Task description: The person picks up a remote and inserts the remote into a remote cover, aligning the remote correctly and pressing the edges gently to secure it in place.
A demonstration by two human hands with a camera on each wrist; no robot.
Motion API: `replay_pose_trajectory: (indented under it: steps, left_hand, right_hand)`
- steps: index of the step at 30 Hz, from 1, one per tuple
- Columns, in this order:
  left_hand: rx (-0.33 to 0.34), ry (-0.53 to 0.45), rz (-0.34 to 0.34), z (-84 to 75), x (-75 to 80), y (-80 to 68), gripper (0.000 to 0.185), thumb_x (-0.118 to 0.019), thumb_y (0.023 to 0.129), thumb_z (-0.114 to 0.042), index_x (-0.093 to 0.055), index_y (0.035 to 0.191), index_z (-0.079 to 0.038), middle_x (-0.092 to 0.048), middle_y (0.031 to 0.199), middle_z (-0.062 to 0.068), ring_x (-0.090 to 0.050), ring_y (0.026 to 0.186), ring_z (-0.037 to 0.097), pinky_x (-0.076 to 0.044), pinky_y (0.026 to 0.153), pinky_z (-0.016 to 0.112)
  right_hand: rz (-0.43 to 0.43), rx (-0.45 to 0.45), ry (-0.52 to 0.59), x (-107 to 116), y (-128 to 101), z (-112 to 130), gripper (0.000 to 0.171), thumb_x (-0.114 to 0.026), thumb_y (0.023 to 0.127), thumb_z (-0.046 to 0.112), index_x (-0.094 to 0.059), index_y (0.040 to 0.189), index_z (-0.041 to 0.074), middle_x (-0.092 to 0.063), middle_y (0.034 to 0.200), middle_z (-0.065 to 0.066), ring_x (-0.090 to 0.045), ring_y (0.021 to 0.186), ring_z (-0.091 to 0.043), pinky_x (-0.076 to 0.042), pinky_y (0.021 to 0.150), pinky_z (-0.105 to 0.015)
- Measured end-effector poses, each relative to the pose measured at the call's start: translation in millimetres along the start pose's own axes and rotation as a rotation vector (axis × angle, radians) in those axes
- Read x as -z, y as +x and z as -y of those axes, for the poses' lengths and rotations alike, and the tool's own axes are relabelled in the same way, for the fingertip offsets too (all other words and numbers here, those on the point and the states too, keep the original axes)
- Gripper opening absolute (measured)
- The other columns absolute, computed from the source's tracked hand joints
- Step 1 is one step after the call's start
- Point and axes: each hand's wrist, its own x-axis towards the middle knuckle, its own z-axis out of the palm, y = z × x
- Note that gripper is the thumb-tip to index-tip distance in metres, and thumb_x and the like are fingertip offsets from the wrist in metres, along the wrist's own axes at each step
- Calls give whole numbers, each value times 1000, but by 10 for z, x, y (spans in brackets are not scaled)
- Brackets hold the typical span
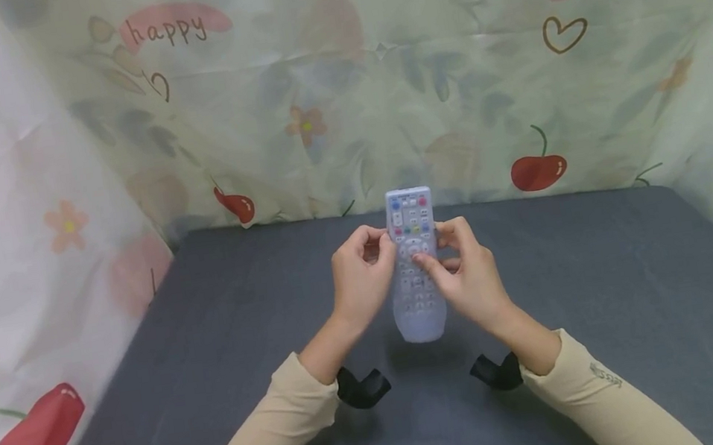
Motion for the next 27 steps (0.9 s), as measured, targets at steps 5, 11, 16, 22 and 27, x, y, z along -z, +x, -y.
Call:
replay_pose_trajectory:
  steps: [5, 11, 16, 22, 27]
  left_hand:
    - [64, -68, 74, -2, 15, 8, 18, -63, 89, -17, -62, 93, 1, -70, 94, 16, -69, 87, 24, -57, 74, 31]
    - [84, -125, 114, 30, 34, 56, 22, -64, 88, -13, -58, 98, 5, -68, 99, 22, -69, 88, 30, -57, 72, 34]
    - [103, -165, 127, 31, 64, 88, 22, -63, 89, -11, -56, 100, 6, -67, 98, 24, -69, 85, 33, -56, 70, 32]
    - [87, -206, 118, 36, 77, 100, 20, -59, 91, -10, -54, 104, 4, -65, 98, 23, -68, 85, 31, -54, 68, 29]
    - [109, -210, 124, 40, 85, 100, 21, -59, 92, -11, -54, 107, 2, -66, 98, 22, -68, 82, 28, -54, 68, 28]
  right_hand:
    - [34, -4, 13, 25, 3, -11, 40, -67, 85, 9, -41, 113, 0, -63, 97, -20, -70, 74, -32, -58, 63, -37]
    - [59, -1, 42, 20, 9, -37, 44, -67, 85, 7, -39, 118, -2, -62, 101, -21, -69, 79, -31, -58, 65, -34]
    - [122, -24, 74, 26, 11, -50, 47, -66, 86, 7, -38, 123, 0, -61, 103, -22, -69, 80, -33, -58, 69, -34]
    - [270, -106, 113, 51, 8, -76, 43, -62, 90, 14, -42, 127, 3, -62, 113, -22, -69, 87, -29, -57, 75, -37]
    - [317, -103, 106, 58, 17, -106, 32, -61, 91, 15, -51, 118, -1, -65, 103, -21, -68, 79, -21, -55, 68, -27]
